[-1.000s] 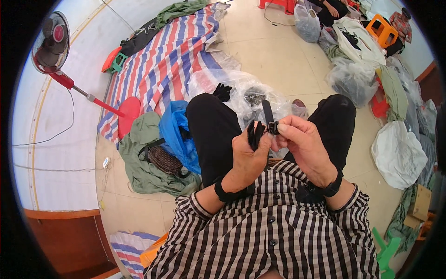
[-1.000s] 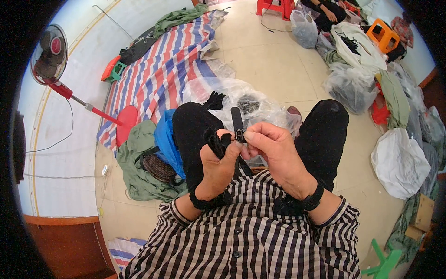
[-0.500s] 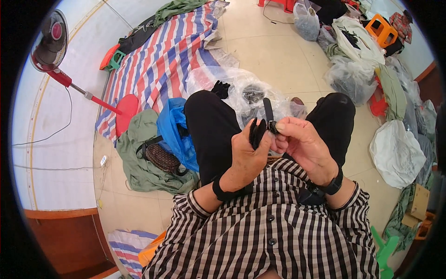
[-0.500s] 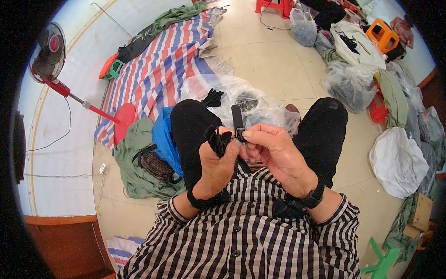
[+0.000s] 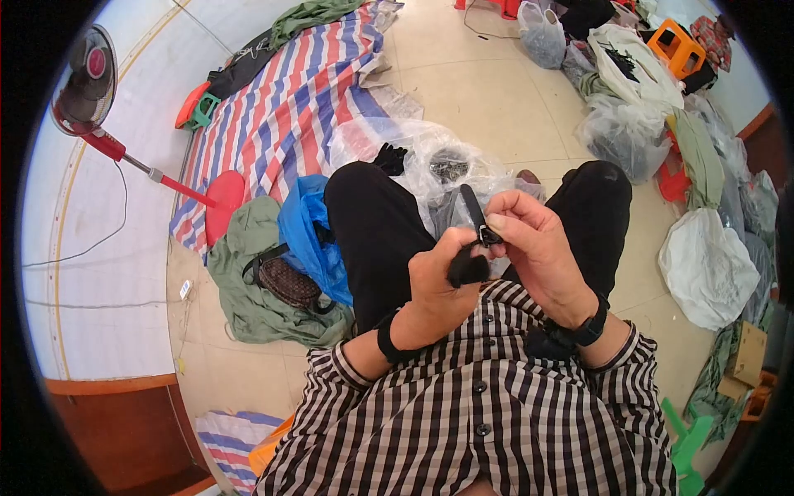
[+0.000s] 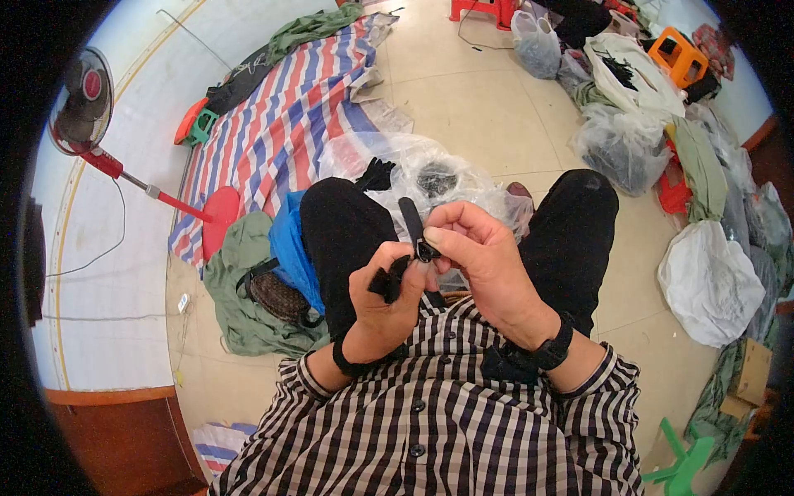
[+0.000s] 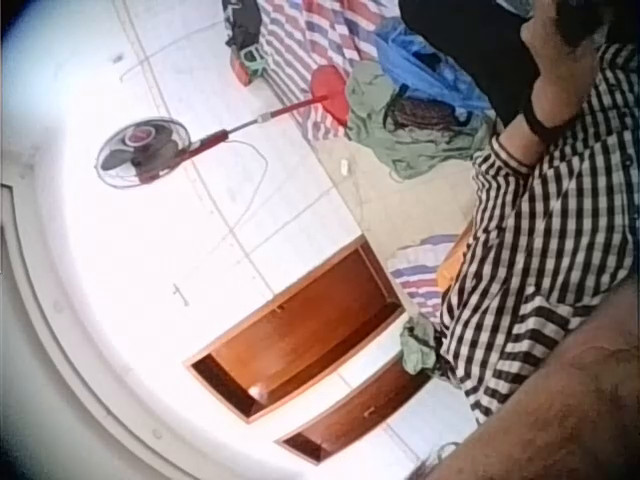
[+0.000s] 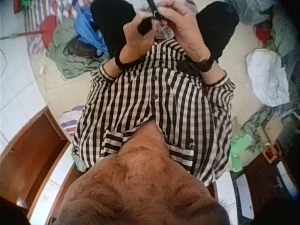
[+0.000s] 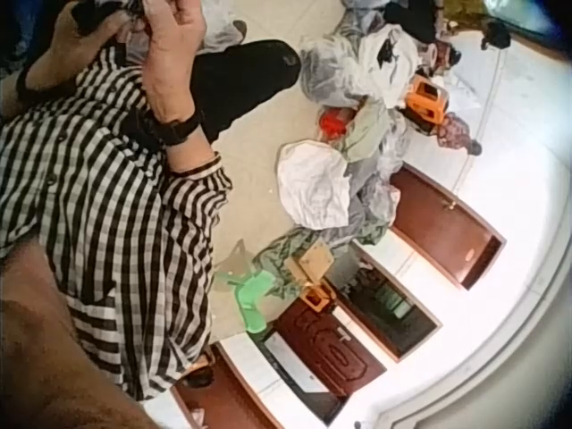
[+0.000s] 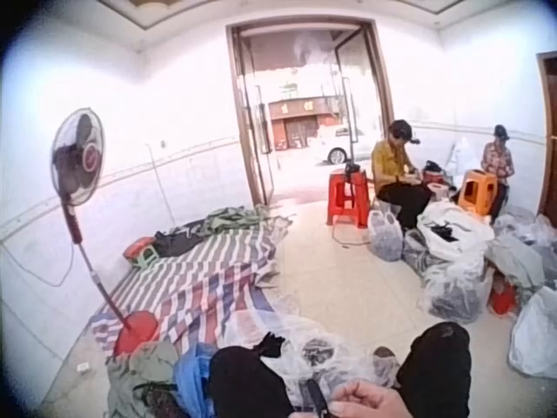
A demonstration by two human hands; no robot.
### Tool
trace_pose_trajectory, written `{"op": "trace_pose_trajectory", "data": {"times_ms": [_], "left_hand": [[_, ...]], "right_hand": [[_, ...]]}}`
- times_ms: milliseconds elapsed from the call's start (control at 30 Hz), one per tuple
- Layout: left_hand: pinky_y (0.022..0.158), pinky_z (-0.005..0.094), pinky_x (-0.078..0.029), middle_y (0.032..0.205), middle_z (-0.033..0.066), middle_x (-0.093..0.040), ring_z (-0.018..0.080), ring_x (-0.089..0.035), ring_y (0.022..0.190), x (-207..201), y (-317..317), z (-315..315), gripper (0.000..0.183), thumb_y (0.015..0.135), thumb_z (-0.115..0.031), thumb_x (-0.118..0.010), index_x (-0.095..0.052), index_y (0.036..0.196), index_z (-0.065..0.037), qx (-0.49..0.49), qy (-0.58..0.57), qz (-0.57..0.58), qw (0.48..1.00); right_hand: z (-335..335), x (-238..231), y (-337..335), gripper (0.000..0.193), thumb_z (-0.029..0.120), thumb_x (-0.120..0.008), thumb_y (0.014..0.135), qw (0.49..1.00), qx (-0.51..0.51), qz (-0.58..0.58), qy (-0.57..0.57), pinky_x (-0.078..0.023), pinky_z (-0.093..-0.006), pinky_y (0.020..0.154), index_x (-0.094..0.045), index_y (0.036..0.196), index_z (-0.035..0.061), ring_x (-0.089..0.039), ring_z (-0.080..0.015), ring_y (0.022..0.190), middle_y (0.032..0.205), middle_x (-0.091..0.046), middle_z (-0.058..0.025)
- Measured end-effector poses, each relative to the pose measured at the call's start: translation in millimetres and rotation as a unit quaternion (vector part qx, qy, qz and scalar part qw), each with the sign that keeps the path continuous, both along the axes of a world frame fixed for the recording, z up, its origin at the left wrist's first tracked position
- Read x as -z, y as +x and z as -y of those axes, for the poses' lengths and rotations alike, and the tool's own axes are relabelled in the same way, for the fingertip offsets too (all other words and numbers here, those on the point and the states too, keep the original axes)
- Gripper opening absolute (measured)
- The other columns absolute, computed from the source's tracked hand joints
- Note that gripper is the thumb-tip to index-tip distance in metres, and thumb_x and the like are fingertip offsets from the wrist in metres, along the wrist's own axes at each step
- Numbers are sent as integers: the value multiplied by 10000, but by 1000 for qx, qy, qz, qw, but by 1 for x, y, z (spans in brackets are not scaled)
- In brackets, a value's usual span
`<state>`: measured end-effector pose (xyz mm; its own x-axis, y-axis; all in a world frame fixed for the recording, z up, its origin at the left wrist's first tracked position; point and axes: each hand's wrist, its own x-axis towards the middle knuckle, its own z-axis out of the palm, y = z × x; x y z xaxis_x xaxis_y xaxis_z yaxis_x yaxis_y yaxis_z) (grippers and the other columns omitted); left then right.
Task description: The recorder is assembling small plastic and fabric components likely used for shoe manufacturing while sitting on the floor of a warehouse or factory space.
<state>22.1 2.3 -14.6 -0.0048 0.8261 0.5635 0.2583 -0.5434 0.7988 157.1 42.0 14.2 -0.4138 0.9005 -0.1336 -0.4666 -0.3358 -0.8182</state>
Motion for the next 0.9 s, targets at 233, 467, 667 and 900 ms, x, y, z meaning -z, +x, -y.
{"op": "trace_pose_trajectory", "data": {"times_ms": [233,467,667,900], "left_hand": [[586,219,-448,720,73,-582,99,-550,631,-1,-10,6,80,888,-17,-513,-526,953,27,89,-133,145,976],[545,217,-448,691,59,-586,103,-575,610,-3,-21,7,78,873,-11,-528,-535,941,27,117,-81,23,990],[485,237,-429,640,80,-582,188,-607,532,-7,-24,11,179,744,9,-595,-542,915,-3,105,9,-73,992],[505,215,-457,671,83,-620,117,-609,563,-10,-34,14,95,840,-54,-588,-570,884,28,212,-109,6,971]], "right_hand": [[-2,-1,14,222,133,-601,854,985,-73,81,136,-398,-165,570,-581,1030,-1,-473,-27,635,781,-547,31],[-7,-5,24,245,85,-665,799,958,-142,157,191,-370,-145,566,-587,1020,14,-450,-2,639,752,-511,57],[-7,-3,23,161,102,-685,779,945,-175,168,218,-360,-144,581,-590,890,33,-448,3,659,735,-513,58],[-8,11,26,128,140,-650,812,968,-238,35,70,-358,-140,571,-559,844,54,-470,3,657,701,-504,66]]}}
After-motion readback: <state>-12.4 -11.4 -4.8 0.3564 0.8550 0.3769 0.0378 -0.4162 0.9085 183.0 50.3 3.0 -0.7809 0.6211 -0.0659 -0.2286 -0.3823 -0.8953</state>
